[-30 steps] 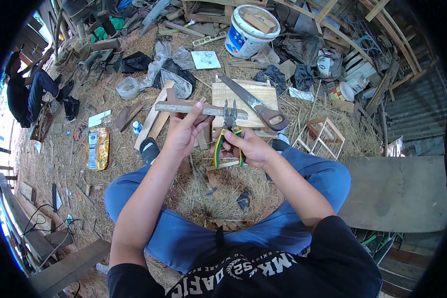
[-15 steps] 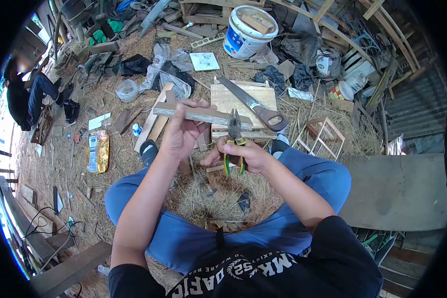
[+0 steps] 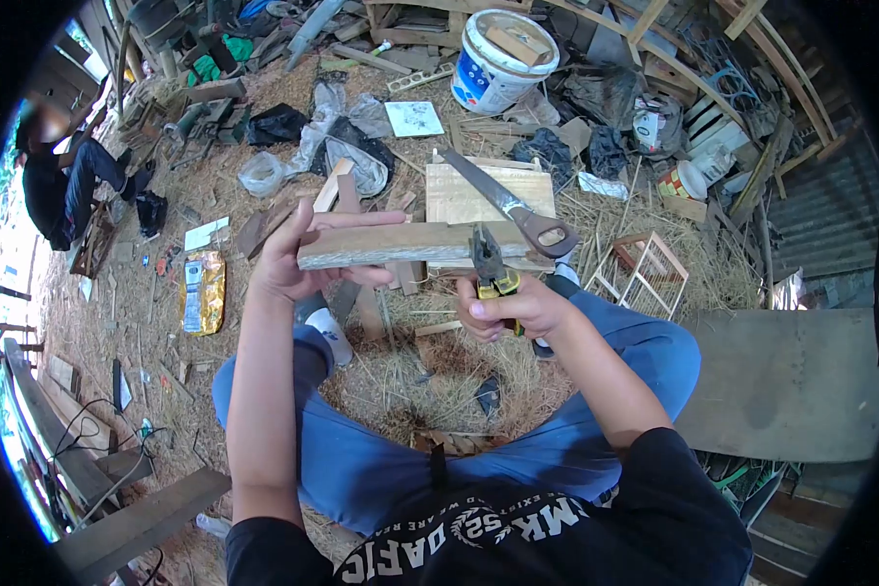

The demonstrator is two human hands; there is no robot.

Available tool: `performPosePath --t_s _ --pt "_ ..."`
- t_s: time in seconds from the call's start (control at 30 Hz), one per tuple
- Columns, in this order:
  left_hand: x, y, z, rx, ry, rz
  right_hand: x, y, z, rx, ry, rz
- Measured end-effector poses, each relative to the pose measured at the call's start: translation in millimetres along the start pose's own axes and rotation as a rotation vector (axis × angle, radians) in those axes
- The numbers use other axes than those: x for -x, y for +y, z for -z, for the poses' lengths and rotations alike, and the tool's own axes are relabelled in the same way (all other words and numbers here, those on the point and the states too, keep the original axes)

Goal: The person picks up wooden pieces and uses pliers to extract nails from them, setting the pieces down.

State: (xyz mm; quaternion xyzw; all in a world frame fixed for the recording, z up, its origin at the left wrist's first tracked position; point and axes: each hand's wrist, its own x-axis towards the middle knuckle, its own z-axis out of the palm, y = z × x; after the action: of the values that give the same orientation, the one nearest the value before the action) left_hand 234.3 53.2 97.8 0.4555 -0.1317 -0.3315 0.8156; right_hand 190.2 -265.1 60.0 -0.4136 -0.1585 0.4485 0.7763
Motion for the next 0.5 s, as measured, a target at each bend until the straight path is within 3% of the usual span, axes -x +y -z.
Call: performPosePath --t_s 0.07,0.1,0.13,0.23,0.33,0.37,0.4,0.5 --pt "9 9 10 -0.268 -0.134 0.028 4 4 0 0.145 0.025 -0.090" --pt "8 11 14 -0.262 -0.197 0.037 4 7 -2 0.194 0.053 -0.104" --pt "10 11 17 -0.265 -0.191 0.037 5 10 -2 0.193 0.047 -0.103" --pt "13 12 18 -0.375 -0.097 0.296 10 17 4 0.189 0.070 -0.107" --pt "7 7 14 -0.535 -0.085 0.338 16 21 9 0.121 0.078 -0.116" --pt "3 -10 16 -0.663 -0.085 0.087 17 22 9 0.131 0.118 -0.146" --pt "1 -14 13 -0.667 -0.092 0.089 17 24 10 0.139 0.158 -0.175" --pt "-6 -25 1 -1.093 -0.008 0.123 13 33 11 0.197 0.213 -0.219"
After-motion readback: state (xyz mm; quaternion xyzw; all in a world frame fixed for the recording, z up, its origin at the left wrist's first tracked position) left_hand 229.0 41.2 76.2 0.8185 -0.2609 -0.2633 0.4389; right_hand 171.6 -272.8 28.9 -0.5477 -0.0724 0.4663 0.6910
